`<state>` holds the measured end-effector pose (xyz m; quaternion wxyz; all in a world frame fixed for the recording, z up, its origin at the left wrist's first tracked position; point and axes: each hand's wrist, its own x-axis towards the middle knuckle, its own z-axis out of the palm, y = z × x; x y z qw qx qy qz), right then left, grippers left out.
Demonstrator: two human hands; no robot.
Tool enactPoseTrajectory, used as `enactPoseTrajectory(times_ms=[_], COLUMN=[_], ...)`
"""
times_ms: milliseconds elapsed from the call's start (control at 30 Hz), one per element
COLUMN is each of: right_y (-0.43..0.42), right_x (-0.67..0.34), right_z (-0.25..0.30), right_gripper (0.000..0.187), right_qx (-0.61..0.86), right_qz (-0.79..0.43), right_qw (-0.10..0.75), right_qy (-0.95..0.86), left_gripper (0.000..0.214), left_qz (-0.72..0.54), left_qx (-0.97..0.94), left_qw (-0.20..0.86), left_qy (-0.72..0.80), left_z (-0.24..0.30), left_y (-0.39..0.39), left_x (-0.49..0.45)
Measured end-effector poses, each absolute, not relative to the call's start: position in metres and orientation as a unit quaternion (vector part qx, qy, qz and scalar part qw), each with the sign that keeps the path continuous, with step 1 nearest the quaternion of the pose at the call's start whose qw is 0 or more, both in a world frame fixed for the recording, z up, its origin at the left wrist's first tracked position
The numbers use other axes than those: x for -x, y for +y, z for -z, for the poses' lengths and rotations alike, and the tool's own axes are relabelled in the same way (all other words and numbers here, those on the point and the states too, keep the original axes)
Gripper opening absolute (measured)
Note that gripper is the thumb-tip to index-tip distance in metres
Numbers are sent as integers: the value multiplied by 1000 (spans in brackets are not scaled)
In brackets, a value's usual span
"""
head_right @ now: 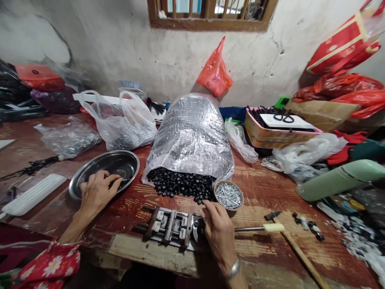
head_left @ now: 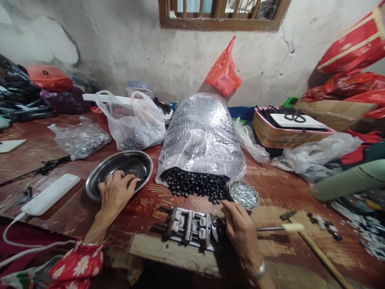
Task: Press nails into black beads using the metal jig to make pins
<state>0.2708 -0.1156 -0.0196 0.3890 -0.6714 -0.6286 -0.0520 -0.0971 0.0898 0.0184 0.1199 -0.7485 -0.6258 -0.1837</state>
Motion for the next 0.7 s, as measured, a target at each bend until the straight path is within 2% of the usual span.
enactPoseTrajectory(times_ms=[100,167,300,367,433,533,700], right_y=[-74,-50,-22,-14,-9,-14,-31], right_x=[-264,-262,-262,-262,-262,-256,-237], right_z=[13,14,24,29,30,19,-10], right_gripper=[27,30,32,29,26,24,14], right_qx=[681,686,684,683,685,701,747], right_qz=[38,48,65,70,74,82,101], right_qw=[342,310,280,274,269,247,150], right_qy=[-647,-656,-671,-674,-673,-664,-640], left_gripper=[25,20,16,21,16,8,15], left_qz=[283,330,277,227,211,209,268], left_qx=[762,810,903,922,926,931,935], left_qw=[119,66,-65,-60,-63,-81,-133], left_qy=[-570,-480,-321,-307,-307,-287,-193], left_z=[-21,-24,-20,-12,-5,-3,11], left_y=[81,73,60,62,69,74,77], left_x=[70,39,-42,-78,-104,-114,-93])
